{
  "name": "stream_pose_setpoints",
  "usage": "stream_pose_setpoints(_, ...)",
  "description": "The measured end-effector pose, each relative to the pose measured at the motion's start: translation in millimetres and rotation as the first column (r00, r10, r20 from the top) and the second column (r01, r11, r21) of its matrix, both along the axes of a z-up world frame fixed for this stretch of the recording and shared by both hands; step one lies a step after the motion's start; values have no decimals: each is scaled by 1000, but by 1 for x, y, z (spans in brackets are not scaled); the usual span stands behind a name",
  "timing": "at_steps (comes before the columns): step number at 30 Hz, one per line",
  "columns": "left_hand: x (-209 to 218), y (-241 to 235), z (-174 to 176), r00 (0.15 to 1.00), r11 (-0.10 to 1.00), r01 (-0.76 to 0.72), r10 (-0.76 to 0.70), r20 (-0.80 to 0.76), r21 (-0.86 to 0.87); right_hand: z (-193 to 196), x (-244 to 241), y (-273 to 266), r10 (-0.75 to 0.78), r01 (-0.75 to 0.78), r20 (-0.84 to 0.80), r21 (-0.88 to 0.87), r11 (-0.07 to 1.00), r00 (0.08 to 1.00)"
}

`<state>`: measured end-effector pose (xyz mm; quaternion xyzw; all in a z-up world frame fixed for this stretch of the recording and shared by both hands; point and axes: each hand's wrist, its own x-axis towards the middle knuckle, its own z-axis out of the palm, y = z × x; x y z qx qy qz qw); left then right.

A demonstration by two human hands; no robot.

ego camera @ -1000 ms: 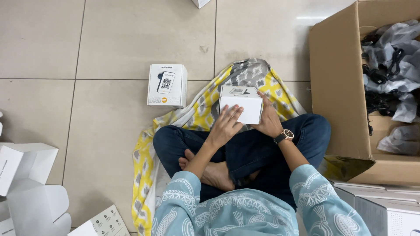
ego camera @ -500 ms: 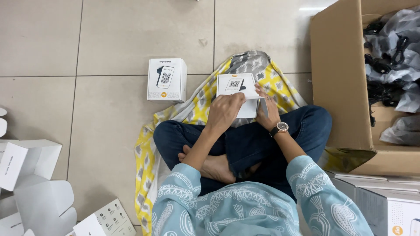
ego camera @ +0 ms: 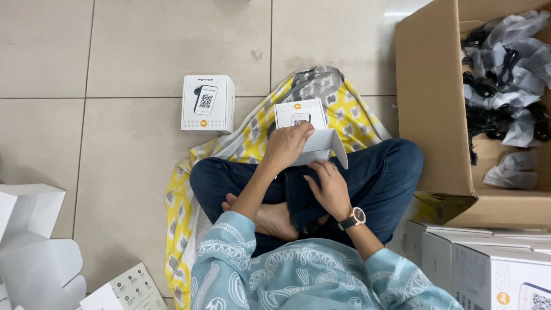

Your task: The person packs electronic devices and cables into individual boxes while sitting on the floor.

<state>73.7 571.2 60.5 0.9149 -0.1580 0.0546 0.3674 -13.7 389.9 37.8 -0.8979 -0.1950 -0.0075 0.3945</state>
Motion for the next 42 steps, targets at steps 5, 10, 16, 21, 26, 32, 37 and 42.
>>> stream_pose_setpoints(5,-9,-5,28,998,999,-38,38,49,-8,-42,33,8,116,-30,249,-325,945,961)
stream_pose_setpoints(10,-15,-3,43,997,998,-56,56,44,-2,-77,37,10,115,-38,128,-491,870,985)
stream_pose_setpoints(16,3,-9,50,999,999,21,-22,-47,-25,-83,46,15,99,-72,29,-493,867,995)
stream_pose_setpoints(21,52,-10,84,990,980,108,-90,-113,166,-91,54,23,94,-16,94,-618,786,991)
stream_pose_setpoints(26,132,-8,72,862,808,-391,154,484,440,-91,50,24,50,-53,-24,-657,752,998)
stream_pose_setpoints(32,106,-23,22,916,927,-238,115,383,289,-105,54,23,36,-23,5,-662,749,999)
stream_pose_setpoints(37,71,-16,-76,991,958,19,19,-130,285,-112,52,22,50,27,101,-644,765,994)
stream_pose_setpoints(42,66,-5,-136,1000,933,0,5,-12,359,-114,52,22,37,24,80,-646,763,996)
